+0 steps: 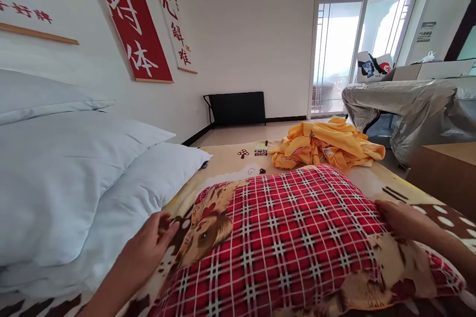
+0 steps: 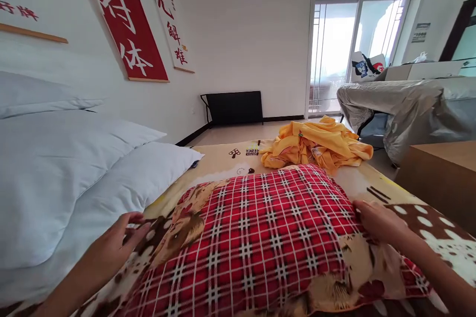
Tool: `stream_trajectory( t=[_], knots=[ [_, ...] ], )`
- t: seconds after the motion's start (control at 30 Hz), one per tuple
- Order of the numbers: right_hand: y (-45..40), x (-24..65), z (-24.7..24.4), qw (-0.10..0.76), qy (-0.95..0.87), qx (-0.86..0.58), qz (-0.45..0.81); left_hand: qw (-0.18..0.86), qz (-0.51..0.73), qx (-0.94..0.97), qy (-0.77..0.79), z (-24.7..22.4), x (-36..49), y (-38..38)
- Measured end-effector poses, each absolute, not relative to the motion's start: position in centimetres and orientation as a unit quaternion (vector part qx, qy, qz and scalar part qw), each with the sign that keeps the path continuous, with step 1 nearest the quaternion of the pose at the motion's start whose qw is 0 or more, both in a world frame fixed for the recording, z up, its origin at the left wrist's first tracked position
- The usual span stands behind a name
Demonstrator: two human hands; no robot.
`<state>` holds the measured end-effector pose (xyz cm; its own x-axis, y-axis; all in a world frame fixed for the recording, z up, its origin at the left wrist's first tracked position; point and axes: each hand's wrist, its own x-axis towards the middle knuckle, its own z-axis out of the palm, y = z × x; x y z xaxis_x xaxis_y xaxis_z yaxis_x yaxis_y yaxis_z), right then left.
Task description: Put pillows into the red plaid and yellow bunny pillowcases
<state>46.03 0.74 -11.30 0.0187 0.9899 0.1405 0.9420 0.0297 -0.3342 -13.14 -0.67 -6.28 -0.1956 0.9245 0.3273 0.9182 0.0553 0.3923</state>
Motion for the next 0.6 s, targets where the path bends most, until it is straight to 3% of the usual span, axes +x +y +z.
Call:
stream_trajectory(
  t=[0.03, 0.1, 0.17, 0.27, 0.4, 0.6],
  knots=[
    [0.2, 43.5, -10.7, 0.157, -0.694, -0.702, -0.017, 0.001, 0.272, 0.668, 0.693, -6.2, -10.6, -1.2],
    [-0.6, 37.1, -9.0, 0.217, -0.729, -0.635, -0.138, -0.010, 0.236, 0.759, 0.606, -5.9, -4.2, -1.7],
    [-0.9, 30.6, -7.7, 0.250, -0.796, -0.527, -0.161, -0.017, 0.170, 0.847, 0.503, -5.7, 1.9, -1.5],
    [-0.2, 24.9, -7.8, 0.223, -0.849, -0.462, -0.124, -0.034, 0.121, 0.892, 0.435, -6.4, 6.4, -0.1],
    [1.1, 27.0, -11.0, 0.199, -0.835, -0.506, -0.084, -0.091, 0.123, 0.890, 0.430, -9.5, 3.2, 1.1],
    [-0.2, 34.9, -15.0, 0.216, -0.777, -0.566, -0.171, -0.156, 0.214, 0.814, 0.518, -16.2, -5.6, -2.1]
  ],
)
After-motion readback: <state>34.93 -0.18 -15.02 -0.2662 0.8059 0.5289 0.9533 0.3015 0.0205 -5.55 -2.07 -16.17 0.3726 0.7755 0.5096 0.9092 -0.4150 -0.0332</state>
